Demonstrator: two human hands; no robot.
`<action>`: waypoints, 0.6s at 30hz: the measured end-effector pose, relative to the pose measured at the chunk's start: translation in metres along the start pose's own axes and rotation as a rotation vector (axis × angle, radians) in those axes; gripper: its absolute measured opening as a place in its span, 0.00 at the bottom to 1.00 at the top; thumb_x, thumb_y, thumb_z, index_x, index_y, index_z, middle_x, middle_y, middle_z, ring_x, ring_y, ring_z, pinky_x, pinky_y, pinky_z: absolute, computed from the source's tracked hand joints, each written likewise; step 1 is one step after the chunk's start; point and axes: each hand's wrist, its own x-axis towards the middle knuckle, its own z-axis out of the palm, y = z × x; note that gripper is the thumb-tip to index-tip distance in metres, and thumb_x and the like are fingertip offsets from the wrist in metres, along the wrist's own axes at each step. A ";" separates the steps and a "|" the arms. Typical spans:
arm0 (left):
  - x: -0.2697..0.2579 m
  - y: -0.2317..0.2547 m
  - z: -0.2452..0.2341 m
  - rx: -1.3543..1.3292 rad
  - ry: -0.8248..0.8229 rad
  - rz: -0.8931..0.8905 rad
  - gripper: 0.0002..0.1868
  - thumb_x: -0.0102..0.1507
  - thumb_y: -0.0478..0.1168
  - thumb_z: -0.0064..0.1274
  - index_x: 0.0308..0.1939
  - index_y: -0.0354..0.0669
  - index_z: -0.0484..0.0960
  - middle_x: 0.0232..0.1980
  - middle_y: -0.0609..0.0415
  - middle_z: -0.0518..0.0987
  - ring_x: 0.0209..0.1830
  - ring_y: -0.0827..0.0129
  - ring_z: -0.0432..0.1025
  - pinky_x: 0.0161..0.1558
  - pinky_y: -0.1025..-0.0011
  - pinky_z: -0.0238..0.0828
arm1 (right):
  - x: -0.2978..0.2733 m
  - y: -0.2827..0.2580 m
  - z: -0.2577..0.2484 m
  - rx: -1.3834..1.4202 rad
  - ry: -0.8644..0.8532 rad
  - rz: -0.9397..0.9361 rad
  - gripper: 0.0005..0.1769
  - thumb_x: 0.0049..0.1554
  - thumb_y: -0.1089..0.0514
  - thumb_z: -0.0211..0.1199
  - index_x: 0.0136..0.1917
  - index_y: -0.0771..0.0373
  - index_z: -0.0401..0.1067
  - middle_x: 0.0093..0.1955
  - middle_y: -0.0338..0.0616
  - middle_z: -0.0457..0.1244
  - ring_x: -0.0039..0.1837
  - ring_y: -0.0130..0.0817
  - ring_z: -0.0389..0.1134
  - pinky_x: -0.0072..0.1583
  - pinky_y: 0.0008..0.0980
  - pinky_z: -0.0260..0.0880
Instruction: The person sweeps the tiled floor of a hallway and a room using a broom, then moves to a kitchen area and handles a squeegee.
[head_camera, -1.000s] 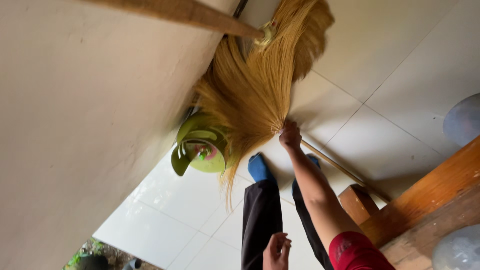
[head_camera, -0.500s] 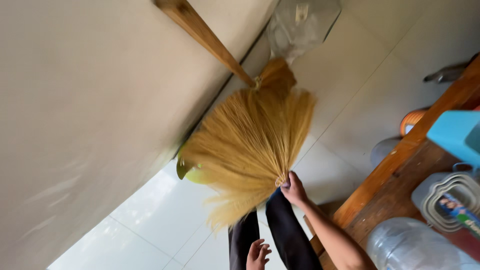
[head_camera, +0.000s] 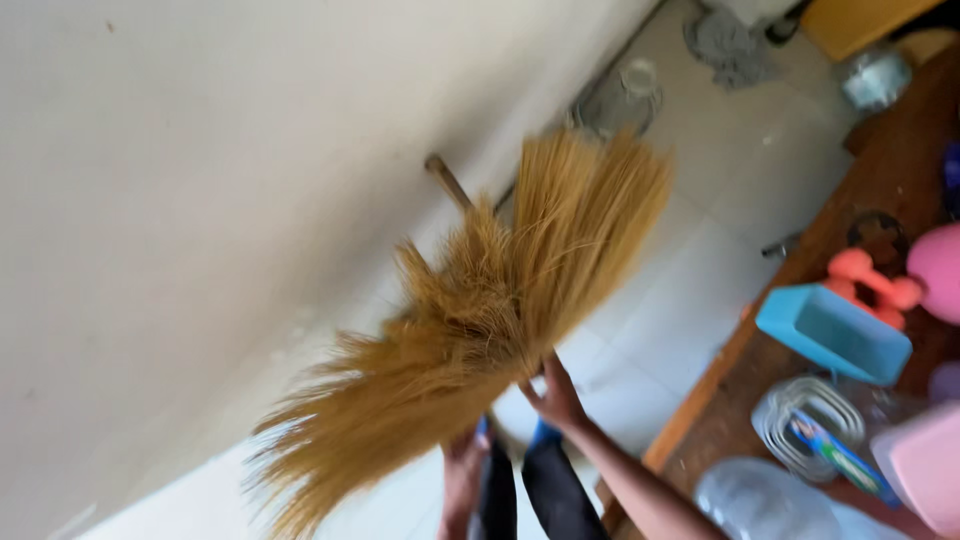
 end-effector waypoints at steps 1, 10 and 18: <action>0.001 0.023 0.004 -0.013 -0.020 0.032 0.32 0.67 0.34 0.51 0.75 0.36 0.61 0.75 0.43 0.66 0.76 0.56 0.61 0.71 0.52 0.63 | 0.005 -0.011 0.000 -0.012 -0.019 0.011 0.23 0.53 0.61 0.72 0.57 0.65 0.66 0.48 0.48 0.64 0.49 0.38 0.70 0.51 0.35 0.73; 0.076 0.151 0.038 0.093 0.112 0.326 0.16 0.65 0.32 0.49 0.57 0.36 0.74 0.58 0.47 0.77 0.59 0.59 0.72 0.63 0.54 0.72 | 0.135 -0.015 0.023 -0.310 -0.010 0.135 0.19 0.56 0.56 0.71 0.55 0.64 0.67 0.53 0.52 0.63 0.55 0.44 0.65 0.57 0.42 0.66; 0.119 0.151 0.033 0.792 -0.033 0.436 0.13 0.70 0.38 0.50 0.57 0.37 0.75 0.61 0.49 0.78 0.64 0.64 0.76 0.64 0.59 0.78 | 0.177 -0.016 0.011 -0.224 0.193 -0.218 0.23 0.57 0.58 0.73 0.60 0.63 0.64 0.51 0.47 0.65 0.52 0.35 0.68 0.54 0.35 0.70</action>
